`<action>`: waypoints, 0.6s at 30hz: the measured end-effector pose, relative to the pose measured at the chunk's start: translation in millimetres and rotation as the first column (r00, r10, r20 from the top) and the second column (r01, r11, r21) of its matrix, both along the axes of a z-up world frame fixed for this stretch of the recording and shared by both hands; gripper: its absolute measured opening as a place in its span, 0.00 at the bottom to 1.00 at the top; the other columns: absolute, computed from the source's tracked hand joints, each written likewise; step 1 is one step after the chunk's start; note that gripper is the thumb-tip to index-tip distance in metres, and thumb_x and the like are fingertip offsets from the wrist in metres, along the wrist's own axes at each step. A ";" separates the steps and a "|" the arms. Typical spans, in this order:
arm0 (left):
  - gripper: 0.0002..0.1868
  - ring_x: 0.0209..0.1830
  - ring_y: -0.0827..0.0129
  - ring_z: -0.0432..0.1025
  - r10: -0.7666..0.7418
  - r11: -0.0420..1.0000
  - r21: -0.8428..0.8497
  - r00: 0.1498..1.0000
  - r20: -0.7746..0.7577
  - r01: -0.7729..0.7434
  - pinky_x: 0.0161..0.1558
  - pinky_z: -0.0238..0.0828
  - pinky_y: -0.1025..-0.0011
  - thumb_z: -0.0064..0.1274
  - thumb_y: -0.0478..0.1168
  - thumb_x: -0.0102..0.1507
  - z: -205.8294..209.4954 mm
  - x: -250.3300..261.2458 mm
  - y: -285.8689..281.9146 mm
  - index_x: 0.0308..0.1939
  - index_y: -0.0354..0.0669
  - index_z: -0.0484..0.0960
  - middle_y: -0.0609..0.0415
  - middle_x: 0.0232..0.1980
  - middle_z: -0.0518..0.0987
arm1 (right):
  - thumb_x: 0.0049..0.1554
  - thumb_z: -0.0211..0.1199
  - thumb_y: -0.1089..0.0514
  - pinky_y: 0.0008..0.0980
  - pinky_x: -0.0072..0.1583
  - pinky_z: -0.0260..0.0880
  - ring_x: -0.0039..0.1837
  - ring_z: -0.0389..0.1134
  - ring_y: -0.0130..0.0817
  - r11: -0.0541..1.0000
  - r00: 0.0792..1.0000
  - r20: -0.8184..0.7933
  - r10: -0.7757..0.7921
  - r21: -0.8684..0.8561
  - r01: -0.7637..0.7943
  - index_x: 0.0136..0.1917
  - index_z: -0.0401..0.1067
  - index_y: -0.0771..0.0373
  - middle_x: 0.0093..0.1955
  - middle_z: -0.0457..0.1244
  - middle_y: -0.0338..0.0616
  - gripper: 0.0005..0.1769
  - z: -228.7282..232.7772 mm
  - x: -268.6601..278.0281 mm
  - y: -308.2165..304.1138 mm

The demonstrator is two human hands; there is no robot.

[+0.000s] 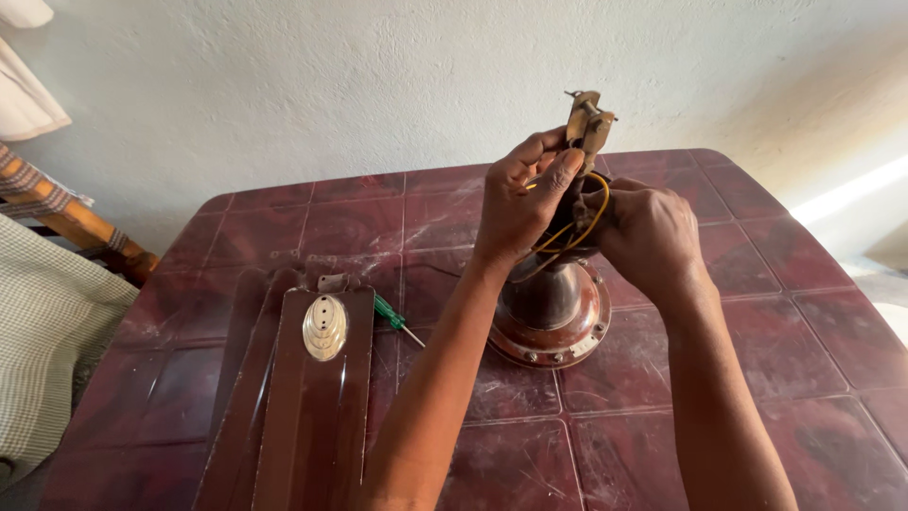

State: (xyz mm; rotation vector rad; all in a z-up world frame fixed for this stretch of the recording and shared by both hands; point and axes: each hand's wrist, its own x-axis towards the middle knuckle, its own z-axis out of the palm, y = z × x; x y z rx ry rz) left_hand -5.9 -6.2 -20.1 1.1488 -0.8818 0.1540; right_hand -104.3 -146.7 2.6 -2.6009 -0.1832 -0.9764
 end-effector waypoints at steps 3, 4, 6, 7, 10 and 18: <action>0.21 0.45 0.73 0.79 0.019 0.999 0.051 0.999 -0.030 -0.017 0.48 0.76 0.73 0.55 0.47 0.71 0.7 -1.7 2.0 0.62 0.36 0.80 0.49 0.47 0.87 | 0.52 0.69 0.66 0.28 0.36 0.65 0.36 0.66 0.25 0.996 0.993 0.071 0.091 0.000 -0.092 0.44 0.83 0.65 0.50 0.72 0.44 0.05 0.9 -0.2 1.9; 0.21 0.46 0.72 0.80 0.011 0.999 0.040 1.000 -0.026 -0.010 0.48 0.77 0.72 0.55 0.47 0.70 1.1 -2.2 2.0 0.62 0.37 0.80 0.50 0.47 0.87 | 0.55 0.67 0.65 0.27 0.33 0.62 0.34 0.65 0.23 0.954 0.990 0.054 0.129 0.265 -0.139 0.47 0.82 0.65 0.48 0.71 0.41 0.06 1.1 -0.8 4.0; 0.22 0.48 0.71 0.81 -0.004 1.000 0.017 1.000 -0.013 0.004 0.49 0.80 0.70 0.55 0.48 0.70 2.2 -2.6 2.3 0.61 0.37 0.81 0.51 0.48 0.87 | 0.62 0.62 0.64 0.25 0.27 0.57 0.31 0.63 0.18 0.670 0.976 0.054 0.213 0.719 -0.186 0.52 0.80 0.65 0.44 0.69 0.35 0.08 1.4 -2.7 8.8; 0.21 0.49 0.70 0.81 0.016 1.000 0.013 1.000 0.021 -0.017 0.51 0.79 0.70 0.55 0.48 0.71 3.5 -2.2 0.6 0.61 0.37 0.81 0.51 0.49 0.86 | 0.62 0.63 0.63 0.25 0.27 0.57 0.31 0.63 0.18 0.670 0.978 0.066 0.198 0.720 -0.184 0.52 0.80 0.65 0.43 0.69 0.35 0.08 2.8 -1.7 10.4; 0.21 0.53 0.69 0.80 0.066 0.998 0.007 0.993 0.094 -0.067 0.56 0.79 0.68 0.55 0.49 0.72 2.2 -1.1 -0.6 0.61 0.37 0.81 0.51 0.51 0.86 | 0.63 0.65 0.62 0.25 0.27 0.57 0.31 0.63 0.18 0.688 0.986 0.028 0.163 0.713 -0.134 0.50 0.80 0.67 0.40 0.67 0.37 0.07 4.5 0.5 11.3; 0.21 0.49 0.70 0.82 0.046 0.996 0.078 0.998 0.036 -0.048 0.52 0.80 0.69 0.55 0.50 0.71 -3.8 7.6 -2.8 0.60 0.39 0.82 0.51 0.47 0.87 | 0.58 0.70 0.59 0.26 0.28 0.64 0.29 0.67 0.20 0.931 0.987 -0.135 0.083 0.363 -0.029 0.47 0.82 0.65 0.39 0.71 0.39 0.07 4.4 1.0 0.8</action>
